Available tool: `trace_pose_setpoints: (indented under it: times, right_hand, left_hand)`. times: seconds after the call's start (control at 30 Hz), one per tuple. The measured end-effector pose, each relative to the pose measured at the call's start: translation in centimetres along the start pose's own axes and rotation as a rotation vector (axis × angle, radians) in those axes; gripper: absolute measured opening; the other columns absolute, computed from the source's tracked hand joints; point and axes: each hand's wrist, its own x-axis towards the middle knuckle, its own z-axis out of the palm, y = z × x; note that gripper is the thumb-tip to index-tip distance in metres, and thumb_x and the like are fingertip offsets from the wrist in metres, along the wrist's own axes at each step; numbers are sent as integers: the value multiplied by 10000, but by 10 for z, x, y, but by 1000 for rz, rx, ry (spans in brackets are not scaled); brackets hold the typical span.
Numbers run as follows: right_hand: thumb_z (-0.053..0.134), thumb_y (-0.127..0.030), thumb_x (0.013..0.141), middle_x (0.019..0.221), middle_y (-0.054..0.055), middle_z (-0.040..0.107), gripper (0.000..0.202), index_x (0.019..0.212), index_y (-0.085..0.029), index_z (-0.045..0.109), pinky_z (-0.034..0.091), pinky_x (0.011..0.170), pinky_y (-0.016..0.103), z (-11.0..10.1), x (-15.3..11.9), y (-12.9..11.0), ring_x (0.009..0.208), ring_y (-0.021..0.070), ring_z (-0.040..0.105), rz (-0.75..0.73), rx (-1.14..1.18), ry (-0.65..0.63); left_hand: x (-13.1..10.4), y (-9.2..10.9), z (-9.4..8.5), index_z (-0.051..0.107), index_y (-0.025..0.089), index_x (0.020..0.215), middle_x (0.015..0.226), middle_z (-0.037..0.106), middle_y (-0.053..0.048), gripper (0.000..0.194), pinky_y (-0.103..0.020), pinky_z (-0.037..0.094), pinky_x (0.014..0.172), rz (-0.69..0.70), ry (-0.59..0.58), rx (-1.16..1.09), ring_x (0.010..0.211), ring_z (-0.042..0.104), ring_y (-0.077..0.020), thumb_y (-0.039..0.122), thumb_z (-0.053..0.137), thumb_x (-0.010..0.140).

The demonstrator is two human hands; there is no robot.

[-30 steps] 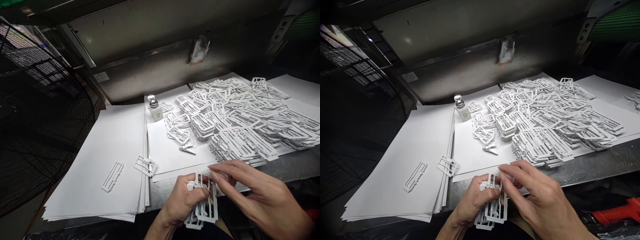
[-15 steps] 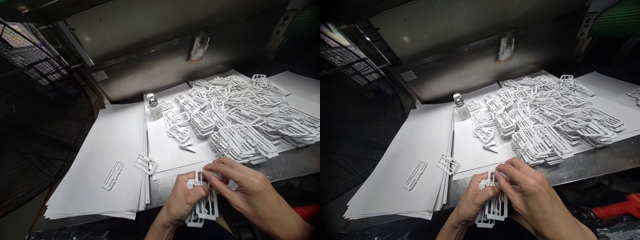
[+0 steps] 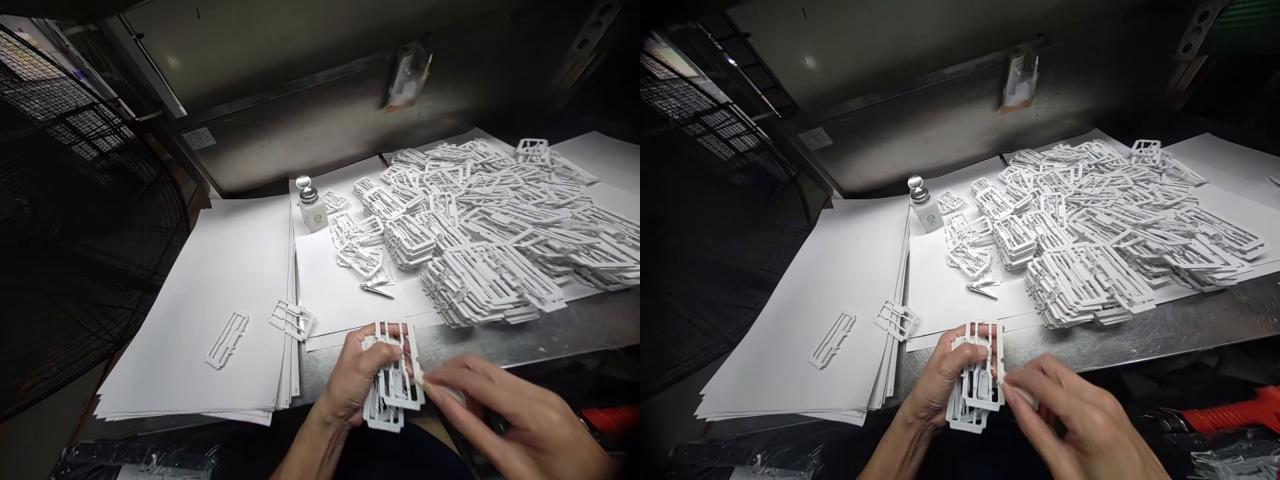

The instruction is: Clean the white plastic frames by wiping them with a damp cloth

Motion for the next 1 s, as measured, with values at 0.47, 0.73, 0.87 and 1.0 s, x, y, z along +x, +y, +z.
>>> trace_pose_setpoints:
  times: [0.47, 0.73, 0.87, 1.0]
  right_hand:
    - [556, -255, 968, 1022, 22, 596, 190, 1149, -277, 608, 503, 790, 238, 21, -16, -2, 910, 205, 598, 92, 161, 93]
    - [590, -227, 944, 1011, 22, 598, 219, 1155, -287, 607, 525, 755, 238, 22, -11, -1, 888, 211, 606, 27, 148, 131]
    - [598, -190, 934, 983, 37, 594, 219, 1144, -251, 591, 536, 729, 228, 30, -5, -12, 859, 205, 613, -20, 108, 177]
    - [534, -139, 946, 930, 44, 586, 220, 1144, -223, 581, 529, 666, 176, 36, 4, -21, 790, 164, 623, -123, 84, 183]
  left_hand:
    - [5, -3, 1, 499, 162, 1269, 815, 670, -80, 578, -203, 471, 519, -30, -138, -224, 549, 579, -109, 220, 654, 715]
    - [11, -4, -4, 586, 211, 1165, 774, 638, -55, 419, -200, 468, 499, -126, -236, -421, 524, 594, -113, 458, 532, 831]
    - [11, -5, -2, 590, 202, 1128, 766, 623, -50, 379, -176, 431, 493, -107, -236, -424, 527, 573, -100, 443, 539, 841]
    - [11, -6, 1, 589, 196, 1083, 764, 619, -52, 369, -165, 436, 507, -77, -204, -418, 533, 569, -92, 470, 555, 839]
